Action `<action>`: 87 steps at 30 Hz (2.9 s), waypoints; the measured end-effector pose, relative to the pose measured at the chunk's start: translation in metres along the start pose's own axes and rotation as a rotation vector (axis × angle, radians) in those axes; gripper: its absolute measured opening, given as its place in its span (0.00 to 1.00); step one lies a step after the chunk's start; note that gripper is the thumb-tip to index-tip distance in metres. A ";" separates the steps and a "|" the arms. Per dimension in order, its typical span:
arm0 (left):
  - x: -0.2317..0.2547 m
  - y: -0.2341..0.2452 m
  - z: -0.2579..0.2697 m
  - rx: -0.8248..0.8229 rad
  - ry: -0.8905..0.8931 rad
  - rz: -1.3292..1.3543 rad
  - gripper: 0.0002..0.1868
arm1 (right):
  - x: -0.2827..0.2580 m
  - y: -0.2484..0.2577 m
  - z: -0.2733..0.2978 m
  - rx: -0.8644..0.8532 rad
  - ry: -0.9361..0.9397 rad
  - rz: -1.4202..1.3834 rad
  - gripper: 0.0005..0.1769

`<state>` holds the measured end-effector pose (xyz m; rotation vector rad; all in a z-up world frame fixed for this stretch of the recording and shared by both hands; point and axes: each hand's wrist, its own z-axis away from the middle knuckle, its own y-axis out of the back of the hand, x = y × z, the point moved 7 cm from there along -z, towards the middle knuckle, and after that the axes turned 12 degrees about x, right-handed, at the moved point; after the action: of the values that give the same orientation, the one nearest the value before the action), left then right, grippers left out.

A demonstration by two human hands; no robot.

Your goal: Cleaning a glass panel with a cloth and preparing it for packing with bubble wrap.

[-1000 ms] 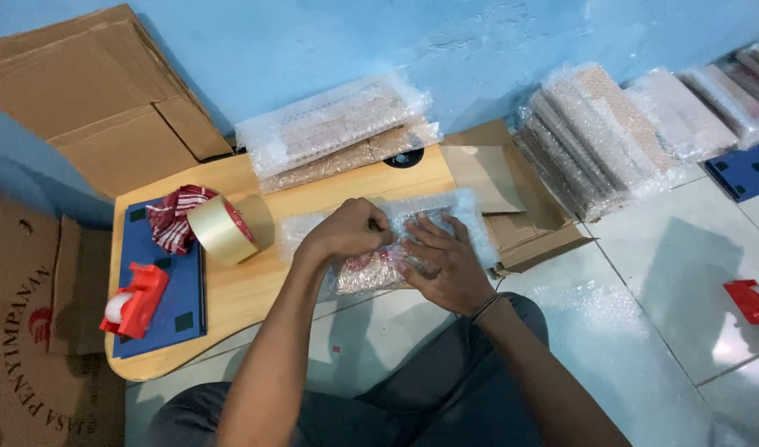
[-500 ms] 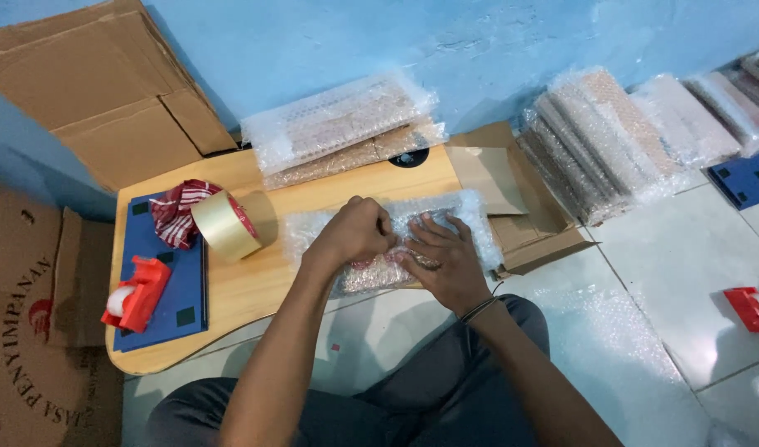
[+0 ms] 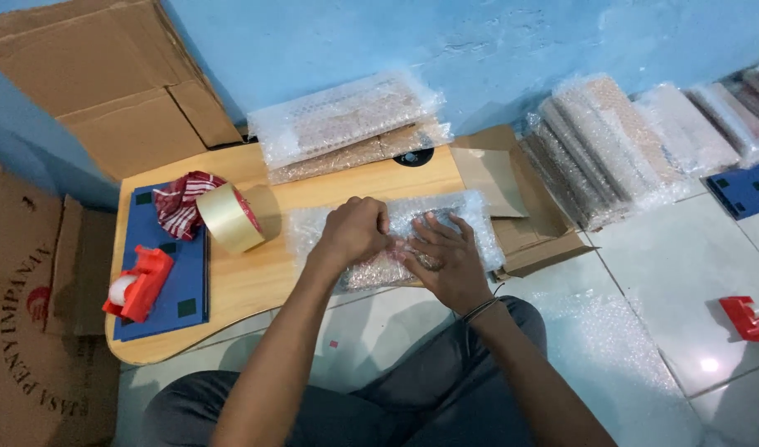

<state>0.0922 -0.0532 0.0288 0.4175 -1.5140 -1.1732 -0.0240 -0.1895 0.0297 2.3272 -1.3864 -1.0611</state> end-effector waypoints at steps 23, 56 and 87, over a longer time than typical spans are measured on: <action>0.035 0.017 0.091 0.396 -0.304 -0.217 0.22 | -0.012 0.003 -0.004 -0.109 -0.082 0.005 0.21; -0.027 0.033 0.144 0.627 -0.021 -0.106 0.35 | -0.013 0.008 0.000 -0.011 -0.127 0.018 0.21; -0.034 -0.071 0.171 0.742 0.737 1.712 0.30 | -0.002 -0.003 -0.104 -0.284 0.091 -0.136 0.17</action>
<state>-0.0722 0.0175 -0.0297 -0.0829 -0.9753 0.8326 0.0492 -0.2027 0.1029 2.2520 -0.9846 -1.0934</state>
